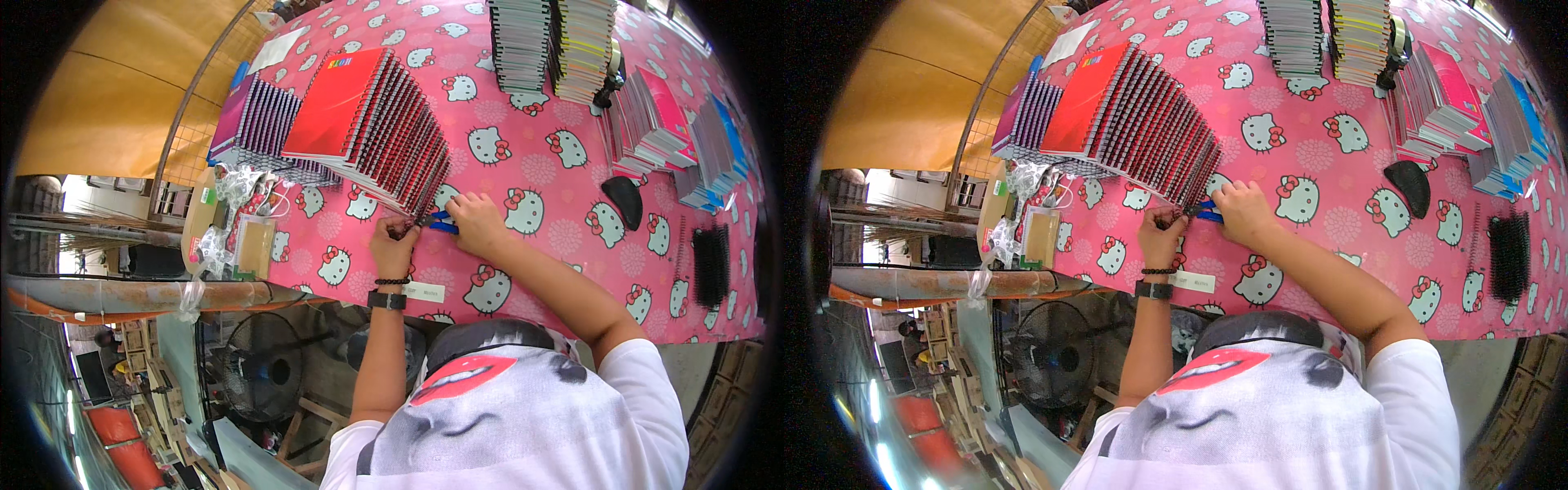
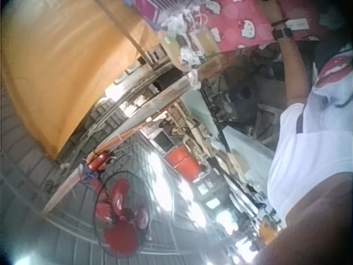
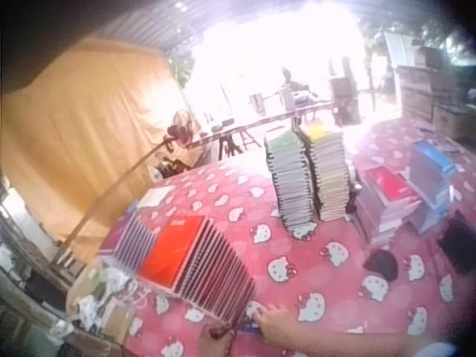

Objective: The person uses blue wire cutters to trim excess metal coil from the ends of spiral-bound notebooks, handling stacks of green, yellow, and red notebooks.

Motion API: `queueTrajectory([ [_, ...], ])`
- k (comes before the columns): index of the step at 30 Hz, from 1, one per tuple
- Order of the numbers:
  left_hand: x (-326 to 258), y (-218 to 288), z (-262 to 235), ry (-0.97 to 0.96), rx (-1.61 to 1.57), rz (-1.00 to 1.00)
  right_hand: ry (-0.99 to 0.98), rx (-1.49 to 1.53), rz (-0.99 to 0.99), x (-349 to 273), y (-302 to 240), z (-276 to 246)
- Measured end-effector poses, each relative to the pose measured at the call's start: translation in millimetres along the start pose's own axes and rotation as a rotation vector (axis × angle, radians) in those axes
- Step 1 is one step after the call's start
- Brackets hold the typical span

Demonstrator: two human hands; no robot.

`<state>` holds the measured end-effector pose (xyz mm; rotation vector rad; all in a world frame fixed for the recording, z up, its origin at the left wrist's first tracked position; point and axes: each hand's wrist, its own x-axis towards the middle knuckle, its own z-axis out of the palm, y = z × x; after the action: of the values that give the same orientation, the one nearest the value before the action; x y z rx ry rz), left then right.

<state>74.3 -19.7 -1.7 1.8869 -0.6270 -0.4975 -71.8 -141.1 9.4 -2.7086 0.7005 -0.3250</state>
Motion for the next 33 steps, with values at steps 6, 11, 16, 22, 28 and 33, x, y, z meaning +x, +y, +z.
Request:
queueTrajectory([
  [6,3,-15,2,0.006,-0.062,0.051,-0.108,0.068,0.088,-2,10,-3],
  [11,6,-25,9,0.005,0.003,0.102,0.088,-0.083,-0.008,-1,11,-6],
  [16,11,-31,10,-0.011,-0.014,0.073,-0.032,-0.101,-0.012,9,8,-3],
  [22,4,-21,5,-0.060,-0.005,0.045,-0.191,0.117,0.128,2,14,-8],
  [28,-5,-16,0,-0.067,0.093,0.021,-0.006,-0.123,0.033,-7,11,-8],
  [33,-3,-25,6,0.024,0.168,0.105,-0.018,-0.167,0.037,1,-2,-3],
])
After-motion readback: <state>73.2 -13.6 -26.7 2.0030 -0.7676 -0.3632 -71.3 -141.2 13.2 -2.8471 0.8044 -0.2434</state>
